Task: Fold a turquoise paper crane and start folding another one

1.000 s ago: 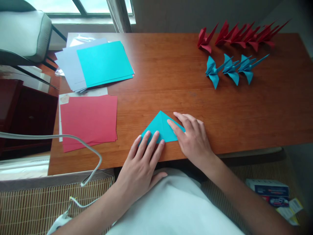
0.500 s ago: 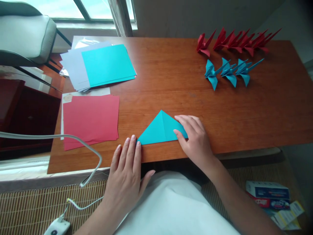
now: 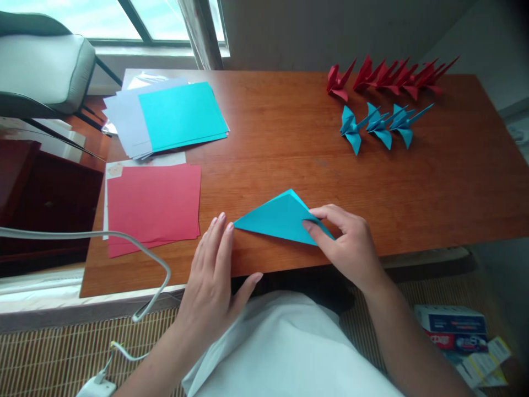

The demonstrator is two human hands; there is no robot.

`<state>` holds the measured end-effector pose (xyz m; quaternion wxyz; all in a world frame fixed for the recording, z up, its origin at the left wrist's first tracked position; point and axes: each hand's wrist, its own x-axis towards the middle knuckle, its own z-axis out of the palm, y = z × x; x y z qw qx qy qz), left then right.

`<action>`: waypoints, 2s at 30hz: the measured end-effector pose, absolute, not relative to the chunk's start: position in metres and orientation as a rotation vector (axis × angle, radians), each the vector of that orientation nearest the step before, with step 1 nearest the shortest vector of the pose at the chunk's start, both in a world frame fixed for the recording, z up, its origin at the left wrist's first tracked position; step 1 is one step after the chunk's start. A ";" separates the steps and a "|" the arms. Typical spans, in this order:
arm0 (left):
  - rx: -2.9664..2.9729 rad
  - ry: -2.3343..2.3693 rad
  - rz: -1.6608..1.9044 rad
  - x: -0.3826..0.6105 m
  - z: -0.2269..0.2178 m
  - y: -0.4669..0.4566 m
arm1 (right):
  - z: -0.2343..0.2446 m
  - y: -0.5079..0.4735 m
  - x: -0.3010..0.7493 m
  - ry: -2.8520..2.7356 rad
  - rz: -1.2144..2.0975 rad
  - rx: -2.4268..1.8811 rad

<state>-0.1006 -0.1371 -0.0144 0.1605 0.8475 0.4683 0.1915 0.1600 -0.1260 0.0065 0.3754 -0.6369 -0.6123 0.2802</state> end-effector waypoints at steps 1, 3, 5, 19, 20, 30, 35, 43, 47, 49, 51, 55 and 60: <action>2.334 1.335 0.622 -0.099 -0.012 -0.132 | 0.010 -0.128 0.162 -1.497 0.787 -1.646; 2.093 1.319 0.732 -0.094 -0.008 -0.123 | 0.014 -0.131 0.165 -1.325 0.988 -1.629; 1.792 1.228 0.827 -0.085 -0.007 -0.115 | 0.014 -0.132 0.166 -1.153 1.183 -1.555; 1.013 1.236 0.884 -0.051 -0.003 -0.086 | -0.018 -0.127 0.166 -0.918 1.117 -1.508; 1.029 1.269 0.856 -0.051 0.000 -0.085 | -0.020 -0.127 0.166 -0.924 1.080 -1.524; 1.517 1.421 0.723 -0.061 -0.003 -0.076 | -0.020 -0.125 0.163 -1.004 0.932 -1.624; 1.976 1.570 0.636 -0.063 -0.006 -0.072 | -0.029 -0.119 0.172 -1.238 0.811 -1.751; 2.832 0.858 0.529 -0.064 -0.015 -0.067 | -0.025 -0.112 0.174 -1.711 0.313 -1.860; 2.883 0.734 0.307 -0.067 -0.020 -0.062 | -0.017 -0.114 0.182 -1.923 0.066 -1.732; 2.898 0.700 0.270 -0.068 -0.021 -0.059 | -0.012 -0.116 0.186 -2.111 0.094 -1.507; 2.900 0.679 0.234 -0.069 -0.020 -0.056 | -0.008 -0.119 0.189 -2.320 0.224 -1.303; 2.877 0.671 0.134 -0.074 -0.017 -0.053 | -0.008 -0.129 0.192 -2.630 0.422 -1.184; 2.860 0.522 0.018 -0.084 -0.013 -0.058 | -0.020 -0.150 0.190 -2.736 0.396 -1.137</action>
